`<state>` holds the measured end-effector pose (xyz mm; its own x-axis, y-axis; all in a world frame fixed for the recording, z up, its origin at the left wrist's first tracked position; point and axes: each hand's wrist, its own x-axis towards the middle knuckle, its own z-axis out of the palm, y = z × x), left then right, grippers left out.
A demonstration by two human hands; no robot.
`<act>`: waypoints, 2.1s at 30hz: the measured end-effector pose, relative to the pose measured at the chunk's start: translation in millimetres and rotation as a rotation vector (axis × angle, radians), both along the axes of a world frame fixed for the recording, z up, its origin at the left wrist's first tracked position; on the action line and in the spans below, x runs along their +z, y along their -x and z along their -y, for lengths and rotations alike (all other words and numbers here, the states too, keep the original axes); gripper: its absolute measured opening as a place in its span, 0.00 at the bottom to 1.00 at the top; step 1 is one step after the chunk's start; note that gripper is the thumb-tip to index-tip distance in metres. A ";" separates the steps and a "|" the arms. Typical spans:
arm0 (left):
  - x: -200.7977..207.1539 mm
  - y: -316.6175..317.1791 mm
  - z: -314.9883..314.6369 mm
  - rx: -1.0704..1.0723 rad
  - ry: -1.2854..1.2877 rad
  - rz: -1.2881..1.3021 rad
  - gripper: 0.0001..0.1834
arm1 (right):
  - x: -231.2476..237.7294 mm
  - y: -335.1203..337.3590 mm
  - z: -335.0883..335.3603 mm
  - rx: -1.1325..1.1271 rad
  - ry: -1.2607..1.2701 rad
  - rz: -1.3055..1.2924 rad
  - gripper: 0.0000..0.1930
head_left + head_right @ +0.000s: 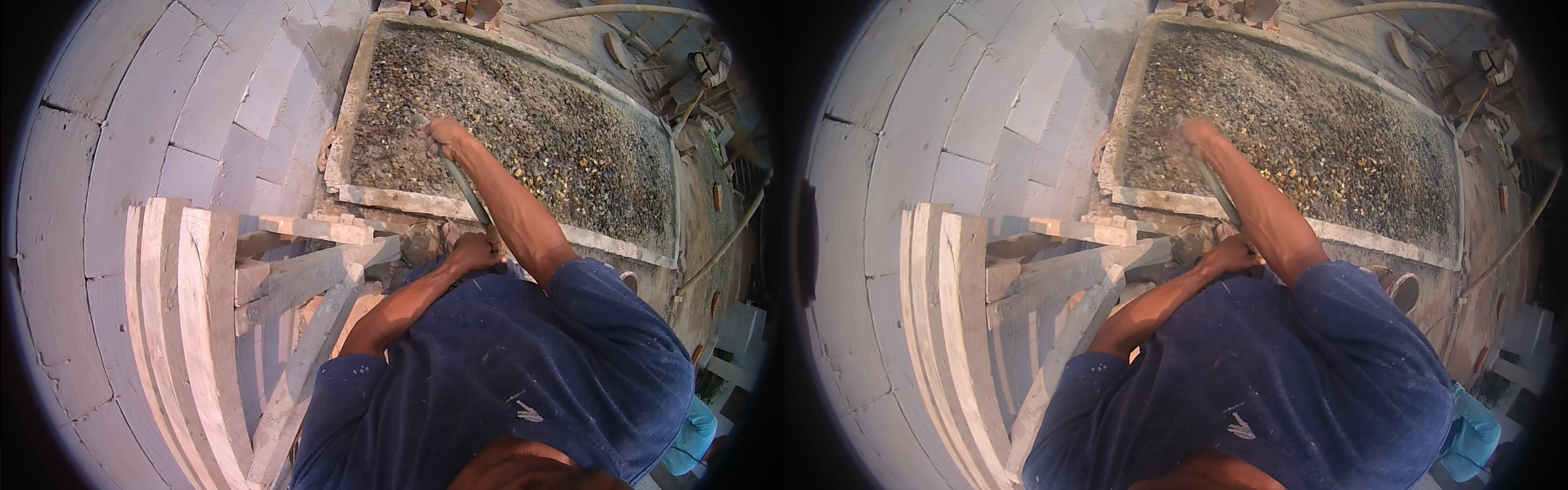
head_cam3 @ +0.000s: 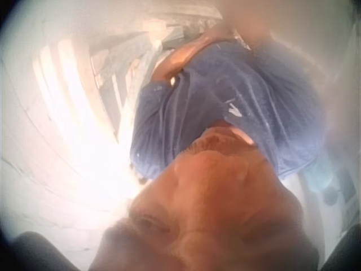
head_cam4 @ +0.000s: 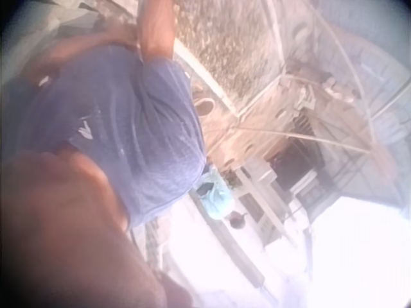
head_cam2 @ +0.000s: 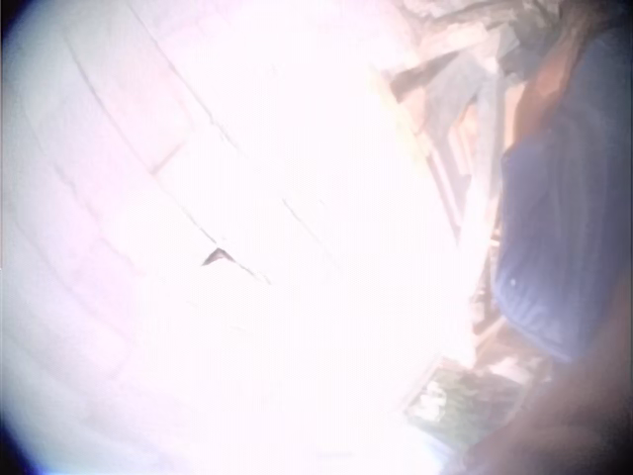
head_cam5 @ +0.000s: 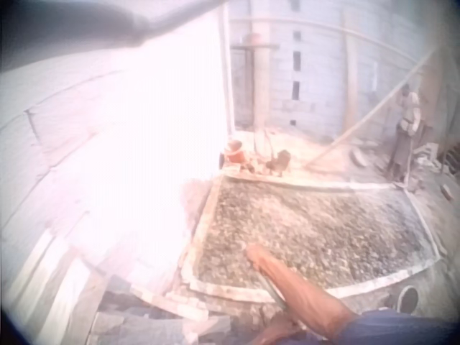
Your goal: The person walks to a rectangular concrete slab and uses a hose to spray water over its surface. They move the hose in a sweeping pattern to wet the aggregate and cement mixture.
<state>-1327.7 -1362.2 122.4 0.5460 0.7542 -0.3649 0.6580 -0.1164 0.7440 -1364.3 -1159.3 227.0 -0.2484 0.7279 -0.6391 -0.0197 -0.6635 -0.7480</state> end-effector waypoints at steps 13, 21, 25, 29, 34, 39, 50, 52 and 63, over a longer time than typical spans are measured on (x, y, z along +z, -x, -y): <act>-9.2 -6.5 2.4 -0.033 -0.009 0.171 0.37 | -4.9 -30.4 -8.7 -0.135 -0.116 0.119 0.08; -4.1 -4.3 -3.0 -0.065 0.047 0.105 0.37 | 2.6 -27.1 -7.6 -0.058 -0.051 0.070 0.08; -0.4 -3.6 -2.8 -0.069 0.064 0.133 0.38 | 0.2 -24.6 -6.7 -0.074 -0.080 0.061 0.07; -6.1 -5.9 -1.8 -0.061 0.040 0.143 0.37 | 3.2 -22.1 -4.2 -0.062 -0.077 0.093 0.07; -6.5 -7.8 -1.2 -0.083 0.025 0.137 0.37 | -13.0 -25.3 -9.2 -0.095 -0.024 0.036 0.05; -12.7 -12.8 0.0 -0.096 0.001 0.153 0.36 | -22.0 -31.8 -12.1 -0.106 0.053 0.013 0.04; -3.1 -14.0 3.6 -0.038 -0.005 0.187 0.32 | -37.4 -57.2 -22.2 -0.216 0.015 0.077 0.06; -0.2 -14.3 4.0 -0.037 -0.003 0.178 0.31 | -43.4 -63.7 -26.5 -0.253 0.009 0.088 0.06; 1.4 -14.8 0.6 -0.111 0.044 0.159 0.30 | -20.8 -71.4 -16.2 -0.369 -0.085 0.129 0.08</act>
<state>-1312.9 -1362.9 123.8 0.6784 0.6712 -0.2986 0.5170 -0.1474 0.8432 -1292.9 -1143.2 206.3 0.1183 0.8047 -0.5817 -0.1473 -0.5652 -0.8117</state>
